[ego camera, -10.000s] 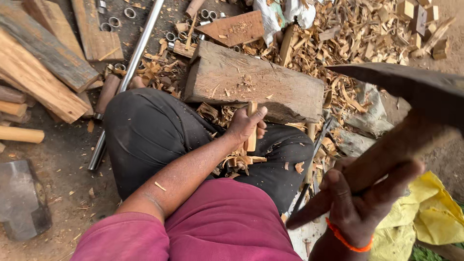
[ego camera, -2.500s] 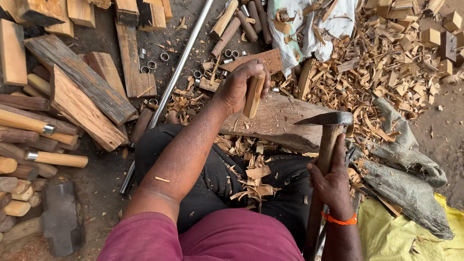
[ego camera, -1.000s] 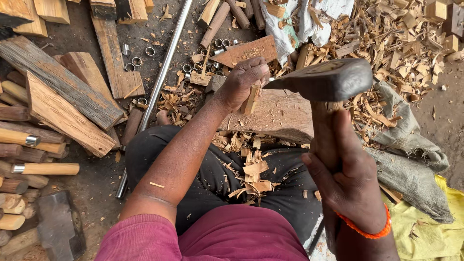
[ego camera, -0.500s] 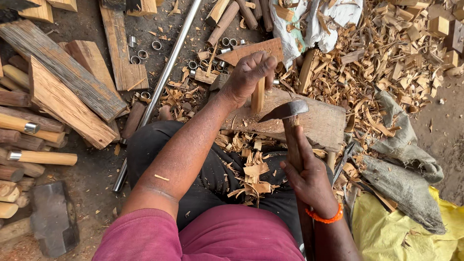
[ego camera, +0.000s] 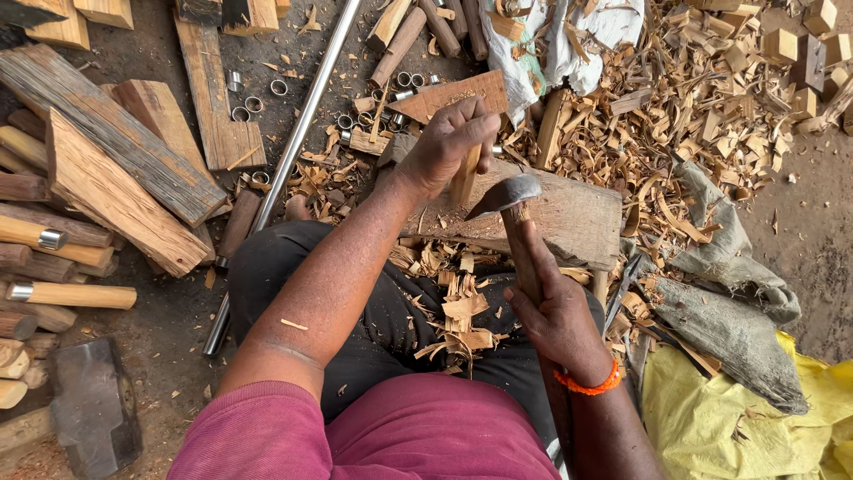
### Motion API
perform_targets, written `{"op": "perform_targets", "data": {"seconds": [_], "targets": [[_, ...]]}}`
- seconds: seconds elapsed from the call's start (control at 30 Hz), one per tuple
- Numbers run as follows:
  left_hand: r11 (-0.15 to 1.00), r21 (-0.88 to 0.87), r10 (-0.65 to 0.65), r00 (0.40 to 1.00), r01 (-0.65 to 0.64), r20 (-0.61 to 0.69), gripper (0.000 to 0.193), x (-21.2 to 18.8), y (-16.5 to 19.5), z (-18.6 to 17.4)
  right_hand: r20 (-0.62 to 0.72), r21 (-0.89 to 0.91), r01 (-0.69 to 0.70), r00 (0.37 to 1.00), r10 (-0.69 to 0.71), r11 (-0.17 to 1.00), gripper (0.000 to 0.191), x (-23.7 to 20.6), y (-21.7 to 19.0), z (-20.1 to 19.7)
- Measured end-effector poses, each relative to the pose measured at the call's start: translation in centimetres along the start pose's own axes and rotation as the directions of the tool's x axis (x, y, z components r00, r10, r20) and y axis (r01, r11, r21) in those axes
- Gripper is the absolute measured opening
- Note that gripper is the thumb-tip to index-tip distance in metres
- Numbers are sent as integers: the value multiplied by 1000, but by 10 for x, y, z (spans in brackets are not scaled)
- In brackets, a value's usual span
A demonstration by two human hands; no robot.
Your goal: The person sits cross-legged on the ground and uses a hammer and chisel to carve a small piece of wood. They repeatedly strike the chisel to shape the wood, occasionally rotating it to work on different sides.
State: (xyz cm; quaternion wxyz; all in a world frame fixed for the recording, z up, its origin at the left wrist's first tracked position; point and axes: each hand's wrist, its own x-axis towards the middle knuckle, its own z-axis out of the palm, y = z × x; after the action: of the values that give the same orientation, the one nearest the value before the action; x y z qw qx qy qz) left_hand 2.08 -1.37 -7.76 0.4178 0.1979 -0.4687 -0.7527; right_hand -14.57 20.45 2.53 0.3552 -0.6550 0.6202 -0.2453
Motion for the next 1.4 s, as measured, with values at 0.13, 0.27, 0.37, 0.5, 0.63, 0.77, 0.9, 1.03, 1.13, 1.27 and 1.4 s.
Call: {"op": "perform_targets", "data": {"seconds": [0.13,0.27,0.37,0.5,0.63,0.77,0.9,1.03,1.13,1.27,1.4], "targets": [[990,-68,-128,984,120,-125,43,0,3,0,-48,-24,55,997,-56,998,93,-8,13,11],[998,-46,-46,998,44,-32,51,-3,3,-8,-94,7,25,995,-25,1000,92,-16,28,22],[992,126,13,1000,-13,-5,50,-3,-1,-8,-92,19,5,996,-4,1000,93,-19,35,25],[998,52,27,1000,-27,4,43,-3,-5,-5,-72,142,-3,997,13,990,96,-19,38,23],[1000,-12,12,1000,-12,4,45,-4,-10,-4,-71,133,-38,996,48,990,95,-17,36,19],[999,-6,46,999,-46,-28,55,-2,-18,-5,-55,157,-46,997,56,987,98,-17,36,18],[964,257,114,982,-72,-153,66,4,-20,-10,-40,238,-69,996,80,969,97,-17,38,18],[925,378,104,980,-33,-170,74,4,-13,-17,-18,300,-127,990,138,945,97,-18,40,16],[900,433,32,978,62,-206,74,1,-6,-20,-22,301,-104,993,116,948,96,-18,43,15],[834,538,32,962,123,-270,64,0,0,-23,-60,215,25,998,-12,976,94,-15,46,14],[879,474,62,971,58,-232,60,-1,-1,-24,-52,260,-3,999,17,966,95,-15,45,14]]}}
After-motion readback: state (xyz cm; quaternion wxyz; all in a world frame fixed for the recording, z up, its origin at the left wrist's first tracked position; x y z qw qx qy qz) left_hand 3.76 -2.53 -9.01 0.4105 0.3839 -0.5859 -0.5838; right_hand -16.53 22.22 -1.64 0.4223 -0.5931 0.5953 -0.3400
